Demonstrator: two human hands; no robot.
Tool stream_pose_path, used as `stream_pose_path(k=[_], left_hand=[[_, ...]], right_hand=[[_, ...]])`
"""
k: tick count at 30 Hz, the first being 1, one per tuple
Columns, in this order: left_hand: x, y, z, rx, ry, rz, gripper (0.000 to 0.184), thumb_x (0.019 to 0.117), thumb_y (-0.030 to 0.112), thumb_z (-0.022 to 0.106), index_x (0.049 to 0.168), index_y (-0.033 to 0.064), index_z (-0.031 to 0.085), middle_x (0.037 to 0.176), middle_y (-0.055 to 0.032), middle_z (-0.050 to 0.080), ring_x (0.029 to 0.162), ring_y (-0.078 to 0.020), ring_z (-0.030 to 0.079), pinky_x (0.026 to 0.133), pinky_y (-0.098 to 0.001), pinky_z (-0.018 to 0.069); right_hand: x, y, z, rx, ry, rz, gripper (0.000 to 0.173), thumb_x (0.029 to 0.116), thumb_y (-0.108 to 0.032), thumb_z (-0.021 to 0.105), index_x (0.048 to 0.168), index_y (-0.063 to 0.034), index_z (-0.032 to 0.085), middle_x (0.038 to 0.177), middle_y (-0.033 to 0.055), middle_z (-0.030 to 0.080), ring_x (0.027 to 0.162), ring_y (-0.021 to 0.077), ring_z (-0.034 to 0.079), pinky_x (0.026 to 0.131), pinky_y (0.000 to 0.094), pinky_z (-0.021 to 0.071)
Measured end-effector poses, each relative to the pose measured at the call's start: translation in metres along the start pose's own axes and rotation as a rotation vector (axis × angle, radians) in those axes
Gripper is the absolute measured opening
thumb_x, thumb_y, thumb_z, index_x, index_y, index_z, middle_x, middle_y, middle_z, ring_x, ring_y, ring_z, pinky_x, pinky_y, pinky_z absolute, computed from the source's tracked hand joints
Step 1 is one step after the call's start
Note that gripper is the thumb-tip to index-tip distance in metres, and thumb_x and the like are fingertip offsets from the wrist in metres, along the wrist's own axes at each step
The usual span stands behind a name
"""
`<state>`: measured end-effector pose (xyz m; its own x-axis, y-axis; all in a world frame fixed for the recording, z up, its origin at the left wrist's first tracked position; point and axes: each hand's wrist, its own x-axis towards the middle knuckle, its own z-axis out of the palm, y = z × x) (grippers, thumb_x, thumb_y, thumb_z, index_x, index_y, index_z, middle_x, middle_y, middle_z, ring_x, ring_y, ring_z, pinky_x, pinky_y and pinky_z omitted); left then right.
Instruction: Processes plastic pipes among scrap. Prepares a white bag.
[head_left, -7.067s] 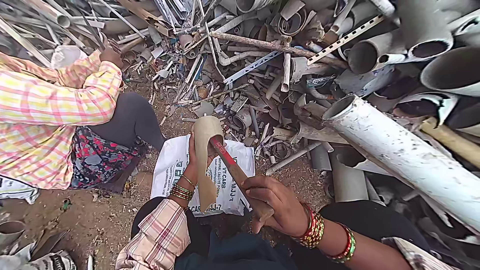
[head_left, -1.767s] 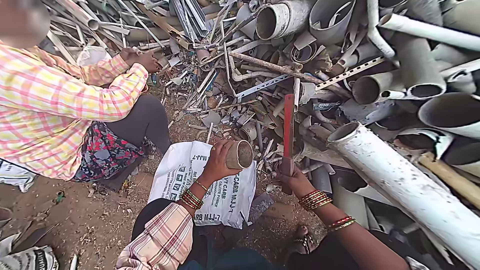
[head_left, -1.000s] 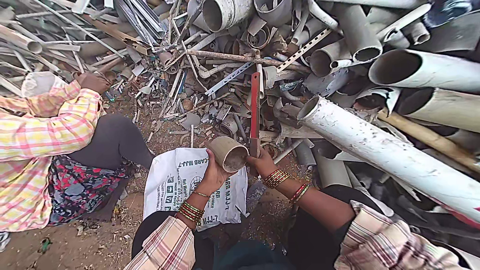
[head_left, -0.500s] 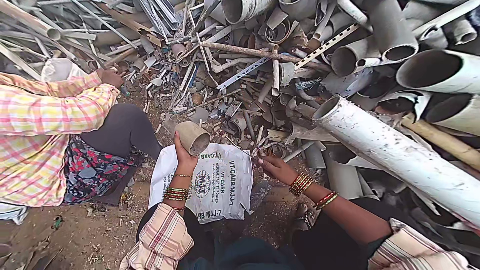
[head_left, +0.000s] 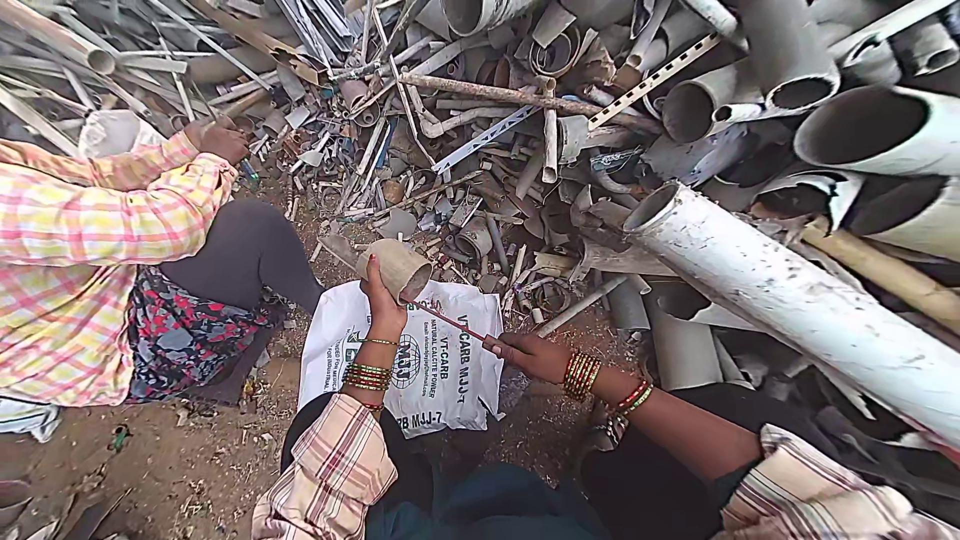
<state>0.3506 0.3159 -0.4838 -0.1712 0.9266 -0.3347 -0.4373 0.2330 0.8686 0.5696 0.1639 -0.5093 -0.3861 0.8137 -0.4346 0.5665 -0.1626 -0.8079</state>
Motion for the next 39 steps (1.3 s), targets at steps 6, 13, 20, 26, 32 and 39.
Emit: stream_pose_path(k=[6, 13, 20, 26, 32, 39], left_hand=[[0.006, -0.009, -0.001, 0.018, 0.043, -0.024, 0.061, 0.1067, 0.048, 0.045, 0.155, 0.0153, 0.028, 0.139, -0.0164, 0.053, 0.122, -0.0289, 0.058, 0.095, -0.0494, 0.0525], [0.007, -0.012, 0.002, 0.051, 0.077, -0.049, 0.066, 0.1056, 0.05, 0.048, 0.156, 0.0143, 0.025, 0.142, -0.0184, 0.052, 0.124, -0.0311, 0.057, 0.096, -0.0512, 0.052], [0.006, -0.013, 0.0, 0.079, 0.087, -0.079, 0.068, 0.1051, 0.051, 0.048, 0.157, 0.0141, 0.024, 0.144, -0.0197, 0.049, 0.126, -0.0337, 0.055, 0.097, -0.0537, 0.051], [0.006, -0.013, -0.001, 0.08, 0.082, -0.089, 0.066, 0.105, 0.052, 0.048, 0.154, 0.0125, 0.028, 0.141, -0.0195, 0.051, 0.123, -0.0329, 0.057, 0.095, -0.0532, 0.0517], [0.002, -0.016, 0.001, 0.108, 0.046, -0.13, 0.065, 0.1047, 0.053, 0.047, 0.153, 0.0136, 0.03, 0.142, -0.019, 0.051, 0.124, -0.0329, 0.056, 0.096, -0.0535, 0.0512], [0.0, -0.017, 0.001, 0.143, 0.035, -0.145, 0.063, 0.105, 0.054, 0.045, 0.152, 0.0138, 0.032, 0.141, -0.018, 0.052, 0.121, -0.032, 0.057, 0.093, -0.0519, 0.0523]], right_hand=[[0.003, -0.016, -0.008, -0.249, 0.138, 0.172, 0.054, 0.1125, -0.039, 0.036, 0.127, 0.0099, 0.053, 0.108, 0.0323, 0.063, 0.106, 0.0465, 0.064, 0.094, 0.0596, 0.047], [0.005, -0.011, 0.006, -0.175, 0.08, 0.119, 0.05, 0.1125, -0.037, 0.038, 0.118, 0.01, 0.055, 0.096, 0.028, 0.061, 0.09, 0.0409, 0.062, 0.084, 0.0549, 0.0479], [0.006, -0.008, -0.006, -0.175, 0.126, 0.138, 0.052, 0.1128, -0.037, 0.036, 0.117, 0.0107, 0.056, 0.098, 0.029, 0.062, 0.094, 0.042, 0.063, 0.088, 0.0562, 0.0472], [0.007, -0.006, 0.002, -0.082, 0.038, 0.103, 0.052, 0.1131, -0.04, 0.033, 0.112, 0.0049, 0.058, 0.084, 0.0169, 0.055, 0.072, 0.0272, 0.054, 0.071, 0.0442, 0.0461], [0.01, -0.006, 0.006, -0.111, 0.1, 0.113, 0.051, 0.1125, -0.038, 0.037, 0.114, 0.0093, 0.056, 0.093, 0.0254, 0.059, 0.085, 0.0371, 0.06, 0.081, 0.0529, 0.0467], [0.008, -0.017, 0.003, -0.15, 0.171, 0.214, 0.054, 0.1122, -0.039, 0.037, 0.126, 0.0104, 0.053, 0.111, 0.0321, 0.062, 0.109, 0.0452, 0.063, 0.096, 0.0582, 0.0465]])
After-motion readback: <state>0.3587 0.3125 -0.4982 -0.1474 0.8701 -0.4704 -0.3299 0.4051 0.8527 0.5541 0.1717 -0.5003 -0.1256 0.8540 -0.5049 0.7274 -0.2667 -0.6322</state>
